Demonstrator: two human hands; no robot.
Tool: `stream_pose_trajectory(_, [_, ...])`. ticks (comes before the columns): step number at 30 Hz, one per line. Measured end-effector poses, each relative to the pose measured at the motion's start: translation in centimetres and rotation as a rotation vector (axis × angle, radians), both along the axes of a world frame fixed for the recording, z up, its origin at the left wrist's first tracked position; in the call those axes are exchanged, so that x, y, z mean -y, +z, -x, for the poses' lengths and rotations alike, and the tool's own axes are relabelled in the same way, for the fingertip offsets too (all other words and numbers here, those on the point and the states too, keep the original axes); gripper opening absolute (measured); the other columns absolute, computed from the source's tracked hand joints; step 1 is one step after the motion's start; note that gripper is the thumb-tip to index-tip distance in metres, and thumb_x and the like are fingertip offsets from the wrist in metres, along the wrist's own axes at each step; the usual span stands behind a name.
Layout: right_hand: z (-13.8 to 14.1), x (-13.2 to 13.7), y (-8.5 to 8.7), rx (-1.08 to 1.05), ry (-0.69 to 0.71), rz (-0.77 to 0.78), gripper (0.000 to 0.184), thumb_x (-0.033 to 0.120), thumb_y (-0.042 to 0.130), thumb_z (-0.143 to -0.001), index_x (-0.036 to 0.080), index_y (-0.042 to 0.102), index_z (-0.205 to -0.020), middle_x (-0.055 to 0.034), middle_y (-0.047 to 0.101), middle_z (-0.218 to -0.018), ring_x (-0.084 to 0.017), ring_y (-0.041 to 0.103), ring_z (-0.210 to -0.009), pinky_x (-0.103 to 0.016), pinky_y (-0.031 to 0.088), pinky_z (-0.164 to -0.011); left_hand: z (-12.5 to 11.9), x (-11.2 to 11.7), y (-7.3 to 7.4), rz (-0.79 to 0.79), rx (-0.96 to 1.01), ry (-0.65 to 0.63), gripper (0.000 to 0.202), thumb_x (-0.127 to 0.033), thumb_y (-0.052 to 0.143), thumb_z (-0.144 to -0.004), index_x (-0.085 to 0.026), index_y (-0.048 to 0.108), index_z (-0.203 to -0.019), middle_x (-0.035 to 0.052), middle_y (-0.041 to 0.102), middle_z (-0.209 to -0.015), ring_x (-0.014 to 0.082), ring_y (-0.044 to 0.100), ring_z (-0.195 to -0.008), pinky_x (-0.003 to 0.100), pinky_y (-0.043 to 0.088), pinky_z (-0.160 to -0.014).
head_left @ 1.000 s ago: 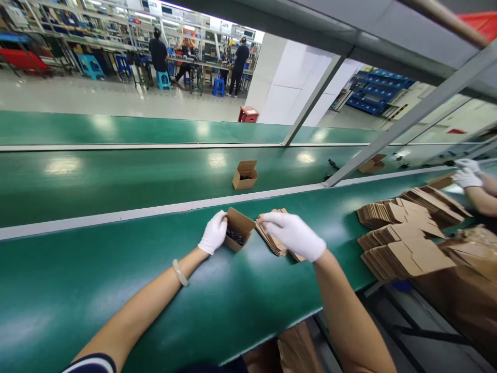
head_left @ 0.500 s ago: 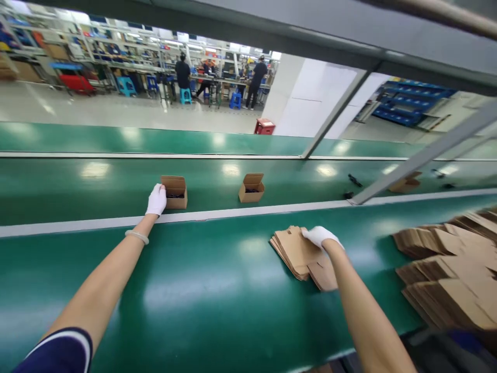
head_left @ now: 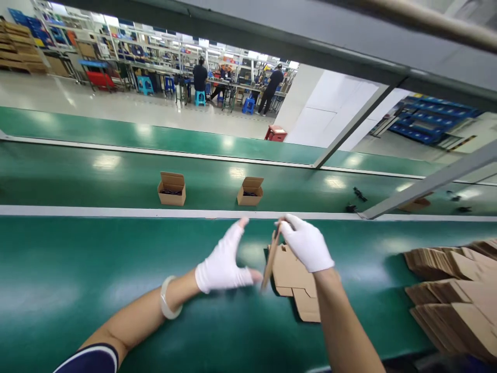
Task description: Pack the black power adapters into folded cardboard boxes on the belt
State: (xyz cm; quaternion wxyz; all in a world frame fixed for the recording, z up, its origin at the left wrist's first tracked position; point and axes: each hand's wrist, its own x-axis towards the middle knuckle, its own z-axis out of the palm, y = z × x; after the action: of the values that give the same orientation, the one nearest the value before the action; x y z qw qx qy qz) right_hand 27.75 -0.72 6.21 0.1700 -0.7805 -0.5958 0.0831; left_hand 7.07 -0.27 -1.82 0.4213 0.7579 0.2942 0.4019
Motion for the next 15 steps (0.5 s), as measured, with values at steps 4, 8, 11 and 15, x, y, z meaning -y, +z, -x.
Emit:
stream_pose_trajectory(4, [2.9, 0.2, -0.2, -0.249, 0.216, -0.176, 0.028, 0.031, 0.039, -0.08, 0.021, 0.063, -0.09, -0.0045, 0.07, -0.084, -0.021, 0.064, -0.081, -0.033, 0.048, -0.076, -0.4, 2.8, 1.8, 0.173, -0.008, -0.19, 0.108, -0.046, 0.076, -0.058, -0.018, 0.018, -0.144, 0.0139, 0.025, -0.149, 0.0339, 0.025, -0.136, 0.048, 0.025, -0.112])
stream_pose_trajectory(8, [2.6, 1.1, -0.5, -0.634, 0.356, -0.169, 0.035, 0.04, 0.039, -0.083, 0.019, 0.065, -0.095, -0.0062, 0.07, -0.092, -0.022, 0.064, -0.086, -0.034, 0.051, -0.075, 2.2, 0.8, 3.4, 0.42, 0.235, -0.213, 0.082, -0.044, 0.068, -0.069, -0.019, 0.03, -0.137, 0.0133, 0.045, -0.137, 0.0319, 0.047, -0.121, 0.045, 0.042, -0.099])
stream_pose_trajectory(11, [3.1, 1.8, -0.3, -0.754, 0.417, -0.086, 0.04, 0.046, 0.039, -0.085, 0.018, 0.066, -0.098, -0.007, 0.069, -0.096, -0.023, 0.064, -0.087, -0.036, 0.052, -0.075, 3.6, -0.7, 3.8, 0.533, 0.308, -0.167, 0.074, -0.045, 0.07, -0.067, -0.017, 0.04, -0.128, 0.0127, 0.055, -0.125, 0.0313, 0.055, -0.111, 0.042, 0.048, -0.091])
stream_pose_trajectory(15, [4.9, 2.4, 0.1, -0.417, 0.307, -0.424, 0.039, 0.032, 0.035, -0.088, 0.015, 0.058, -0.114, -0.012, 0.063, -0.11, -0.024, 0.058, -0.102, -0.039, 0.047, -0.087, 4.1, -1.0, 3.2, 0.514, 0.333, -0.049, 0.069, -0.049, 0.064, -0.071, -0.015, 0.042, -0.127, 0.013, 0.053, -0.129, 0.0317, 0.051, -0.116, 0.041, 0.045, -0.095])
